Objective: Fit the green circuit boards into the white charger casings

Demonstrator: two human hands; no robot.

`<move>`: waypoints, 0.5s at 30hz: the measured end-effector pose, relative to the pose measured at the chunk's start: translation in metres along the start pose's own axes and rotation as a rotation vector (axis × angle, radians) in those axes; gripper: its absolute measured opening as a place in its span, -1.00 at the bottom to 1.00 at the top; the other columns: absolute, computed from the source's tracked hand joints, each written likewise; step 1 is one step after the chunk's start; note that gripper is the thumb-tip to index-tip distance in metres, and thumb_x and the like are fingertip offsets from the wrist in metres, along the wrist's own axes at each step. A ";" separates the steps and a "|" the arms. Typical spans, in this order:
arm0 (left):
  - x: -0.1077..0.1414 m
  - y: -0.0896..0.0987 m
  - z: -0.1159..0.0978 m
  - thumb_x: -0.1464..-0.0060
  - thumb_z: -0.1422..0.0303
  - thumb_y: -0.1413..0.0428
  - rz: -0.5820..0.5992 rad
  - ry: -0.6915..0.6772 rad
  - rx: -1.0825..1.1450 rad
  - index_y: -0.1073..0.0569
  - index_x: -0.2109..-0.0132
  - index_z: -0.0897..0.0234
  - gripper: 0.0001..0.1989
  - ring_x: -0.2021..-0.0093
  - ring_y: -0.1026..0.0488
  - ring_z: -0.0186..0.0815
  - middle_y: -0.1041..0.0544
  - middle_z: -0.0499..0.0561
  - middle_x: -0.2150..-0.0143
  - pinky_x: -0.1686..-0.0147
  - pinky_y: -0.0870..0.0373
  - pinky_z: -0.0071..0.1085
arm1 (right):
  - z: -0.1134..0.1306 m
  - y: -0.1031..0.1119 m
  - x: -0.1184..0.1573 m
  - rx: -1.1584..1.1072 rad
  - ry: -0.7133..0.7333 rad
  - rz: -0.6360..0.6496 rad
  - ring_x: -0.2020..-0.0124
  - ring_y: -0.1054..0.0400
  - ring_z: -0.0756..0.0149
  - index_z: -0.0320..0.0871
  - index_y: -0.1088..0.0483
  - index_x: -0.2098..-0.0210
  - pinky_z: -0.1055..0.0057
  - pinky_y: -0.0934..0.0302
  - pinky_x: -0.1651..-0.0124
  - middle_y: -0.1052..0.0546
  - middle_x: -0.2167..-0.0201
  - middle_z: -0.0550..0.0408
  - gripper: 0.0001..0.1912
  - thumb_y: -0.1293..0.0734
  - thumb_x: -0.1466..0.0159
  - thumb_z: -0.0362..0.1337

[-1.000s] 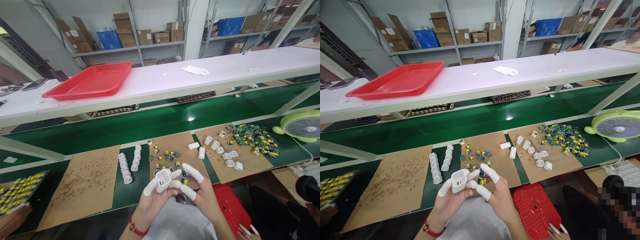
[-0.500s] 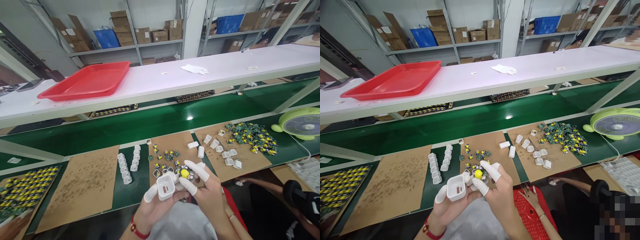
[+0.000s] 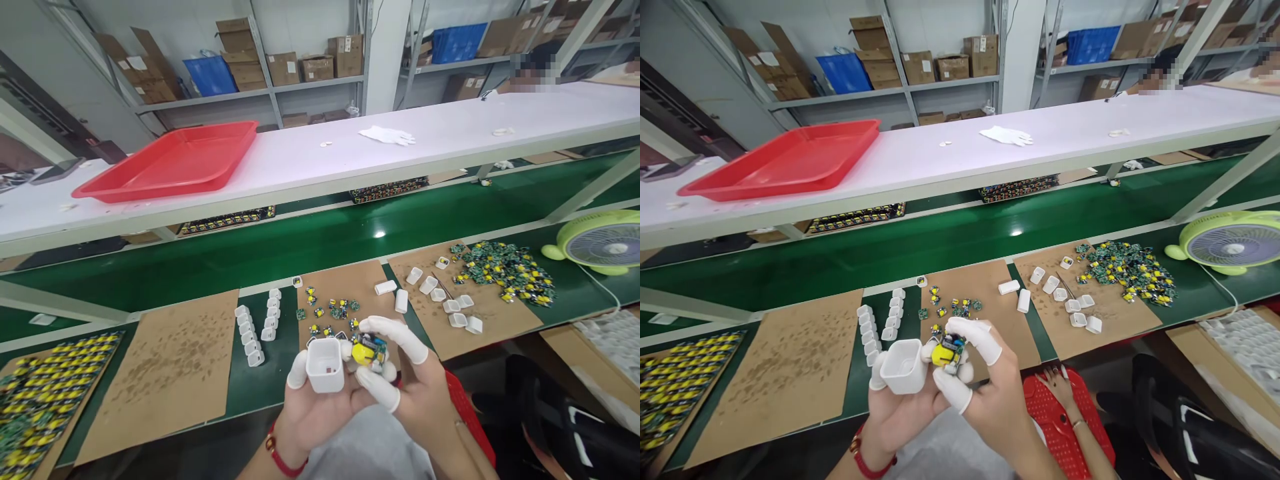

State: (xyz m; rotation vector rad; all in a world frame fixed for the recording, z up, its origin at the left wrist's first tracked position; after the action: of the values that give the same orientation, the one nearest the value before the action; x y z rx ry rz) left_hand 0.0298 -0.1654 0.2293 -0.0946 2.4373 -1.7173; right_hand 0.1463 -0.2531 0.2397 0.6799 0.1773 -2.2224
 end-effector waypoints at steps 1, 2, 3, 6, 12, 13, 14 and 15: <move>0.000 0.000 0.001 -0.09 0.01 -0.09 -0.011 0.002 0.002 -0.60 0.07 0.16 -0.58 -0.16 -0.45 -0.01 -0.63 -0.05 -0.02 -0.33 -0.08 -0.10 | 0.001 0.000 0.000 0.010 0.005 -0.009 0.11 -0.51 0.30 0.06 -0.40 -0.03 0.44 -0.46 0.05 -0.58 0.12 0.09 -0.55 -0.42 -0.15 -0.35; -0.001 0.000 0.002 -0.09 -0.01 -0.08 -0.022 0.004 -0.004 -0.61 0.09 0.15 -0.57 -0.19 -0.43 0.00 -0.64 -0.04 0.00 -0.35 -0.04 -0.08 | 0.003 -0.001 0.000 0.023 0.017 -0.018 0.11 -0.51 0.30 0.06 -0.41 -0.02 0.44 -0.47 0.05 -0.58 0.12 0.10 -0.55 -0.42 -0.14 -0.35; -0.001 0.000 0.002 -0.09 -0.03 -0.08 -0.027 0.010 -0.012 -0.61 0.09 0.14 -0.56 -0.21 -0.40 0.01 -0.64 -0.02 0.01 -0.35 -0.01 -0.07 | 0.004 -0.001 0.000 0.035 0.030 -0.025 0.13 -0.51 0.31 0.06 -0.41 -0.02 0.45 -0.47 0.06 -0.58 0.14 0.11 -0.55 -0.43 -0.14 -0.34; -0.001 -0.001 0.005 -0.07 -0.08 -0.08 -0.029 0.022 -0.006 -0.62 0.10 0.13 -0.54 -0.23 -0.38 0.01 -0.64 0.02 0.02 -0.35 -0.01 -0.06 | 0.007 -0.002 0.000 0.065 0.060 -0.038 0.19 -0.51 0.32 0.04 -0.41 -0.01 0.47 -0.48 0.11 -0.58 0.17 0.11 -0.56 -0.44 -0.14 -0.34; 0.001 0.001 0.008 0.01 -0.12 -0.13 -0.075 0.053 -0.001 -0.62 0.18 0.10 -0.54 -0.16 -0.42 0.01 -0.64 0.01 0.07 -0.22 -0.18 -0.09 | 0.007 -0.003 0.005 0.129 0.103 -0.039 0.12 -0.47 0.37 0.04 -0.36 -0.06 0.55 -0.43 0.05 -0.56 0.13 0.13 -0.53 -0.41 -0.17 -0.33; 0.001 0.001 0.008 0.03 -0.13 -0.13 -0.084 0.056 -0.013 -0.62 0.18 0.08 -0.54 -0.15 -0.43 0.02 -0.65 0.01 0.09 -0.18 -0.21 -0.09 | 0.007 -0.004 0.006 0.129 0.105 -0.038 0.12 -0.47 0.38 0.05 -0.35 -0.07 0.57 -0.41 0.04 -0.55 0.13 0.13 -0.53 -0.41 -0.18 -0.33; 0.001 0.002 0.009 0.04 -0.14 -0.14 -0.094 0.058 -0.022 -0.61 0.19 0.07 -0.54 -0.13 -0.44 0.02 -0.65 0.00 0.11 -0.16 -0.23 -0.09 | 0.007 -0.004 0.007 0.127 0.109 -0.035 0.11 -0.46 0.39 0.05 -0.34 -0.08 0.58 -0.41 0.03 -0.55 0.13 0.13 -0.53 -0.40 -0.18 -0.34; 0.001 0.002 0.009 0.06 -0.15 -0.14 -0.102 0.057 -0.026 -0.61 0.19 0.06 -0.53 -0.11 -0.45 0.01 -0.66 -0.01 0.11 -0.13 -0.25 -0.10 | 0.006 -0.004 0.008 0.122 0.114 -0.031 0.10 -0.45 0.39 0.06 -0.33 -0.09 0.57 -0.40 0.03 -0.54 0.12 0.13 -0.51 -0.40 -0.19 -0.35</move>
State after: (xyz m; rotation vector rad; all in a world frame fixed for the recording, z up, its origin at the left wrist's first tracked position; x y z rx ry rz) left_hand 0.0307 -0.1737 0.2245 -0.1778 2.5374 -1.7532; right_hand 0.1363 -0.2575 0.2406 0.8759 0.1110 -2.2394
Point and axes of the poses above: each hand's wrist, its own x-axis away from the middle knuckle, its own y-axis out of the back of the hand, z = x × y, the point moved 1 cm from there along -x, towards the middle knuckle
